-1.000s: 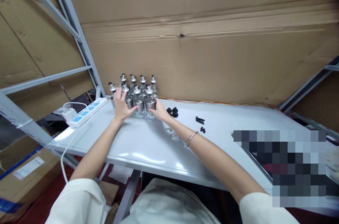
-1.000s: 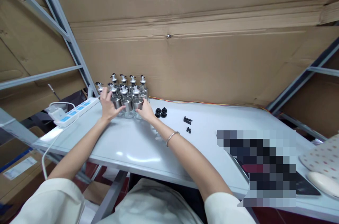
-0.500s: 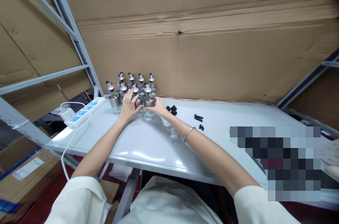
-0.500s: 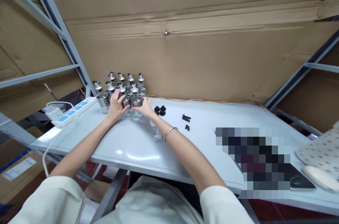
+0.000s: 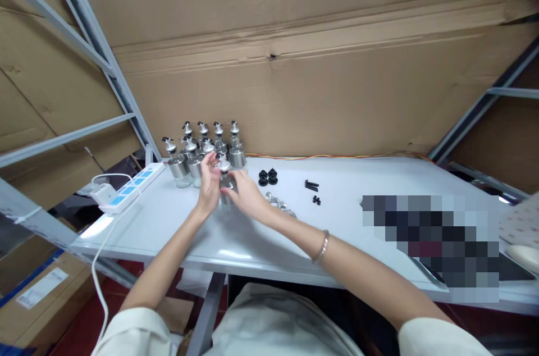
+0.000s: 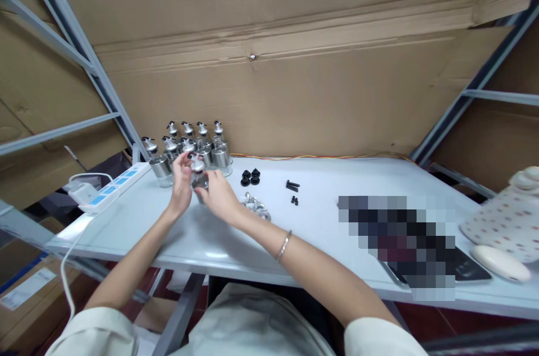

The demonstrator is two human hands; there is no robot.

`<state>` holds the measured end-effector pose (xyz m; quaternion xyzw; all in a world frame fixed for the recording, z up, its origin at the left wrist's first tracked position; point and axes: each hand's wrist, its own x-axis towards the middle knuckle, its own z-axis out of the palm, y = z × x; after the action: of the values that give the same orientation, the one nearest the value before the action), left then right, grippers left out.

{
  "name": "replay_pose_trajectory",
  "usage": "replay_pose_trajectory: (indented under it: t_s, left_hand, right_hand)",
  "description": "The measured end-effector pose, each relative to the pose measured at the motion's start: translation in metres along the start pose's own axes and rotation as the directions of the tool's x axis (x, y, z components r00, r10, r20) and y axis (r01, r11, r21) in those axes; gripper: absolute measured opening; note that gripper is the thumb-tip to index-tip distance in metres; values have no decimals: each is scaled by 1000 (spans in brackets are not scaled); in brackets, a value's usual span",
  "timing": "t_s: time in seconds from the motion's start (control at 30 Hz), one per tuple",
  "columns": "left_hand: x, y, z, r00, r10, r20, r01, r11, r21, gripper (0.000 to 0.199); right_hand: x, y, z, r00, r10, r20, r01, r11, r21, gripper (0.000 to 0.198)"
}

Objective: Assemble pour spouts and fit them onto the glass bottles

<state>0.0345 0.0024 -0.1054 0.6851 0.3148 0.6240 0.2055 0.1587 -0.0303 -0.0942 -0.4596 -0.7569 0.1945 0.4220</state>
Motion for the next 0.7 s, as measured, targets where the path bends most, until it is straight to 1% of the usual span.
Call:
replay_pose_trajectory:
  t_s: [0.03,0.07,0.13,0.2,0.23,0.33,0.43,0.5,0.53,0.63,0.7]
  left_hand:
    - [-7,12,2,994,-88,64,92,994,-63,52]
    - [-15,23,4,981,-152,123,165,980,-110,48]
    - [-31,45,6,966,-210,152,235,958,-164,39]
    - [-46,63,7,957,-242,160,269,947,-178,35]
    - [-53,72,8,948,-255,189,289,940,-180,34]
    - [-67,91,12,901,-275,336,353,915,-195,36]
    - [-75,102,22,844,-263,468,404,884,-233,37]
    - [-78,106,33,823,-248,512,421,871,-255,38]
    - [-80,107,40,822,-242,516,421,868,-264,38]
    - [-85,108,64,834,-238,499,413,868,-276,37]
    - [-88,108,82,855,-234,463,393,875,-283,36]
  right_hand:
    - [-12,-6,-2,999,-44,17,44,999,9,30]
    - [-24,-12,-5,997,-77,17,77,997,22,31]
    - [-47,-21,-12,996,-90,14,89,995,54,36]
    - [-67,-28,-20,998,-59,15,58,995,76,37]
    - [-77,-30,-25,999,-51,10,50,995,87,38]
    - [-103,-32,-39,999,-40,-19,42,993,112,40]
    - [-126,-27,-49,999,-19,-42,24,993,115,40]
    - [-137,-20,-51,995,-29,-96,40,993,108,40]
    - [-142,-15,-51,989,-39,-140,54,993,104,40]
    - [-150,-2,-49,950,-43,-308,79,991,107,37]
    - [-152,7,-49,914,-12,-407,70,989,127,33]
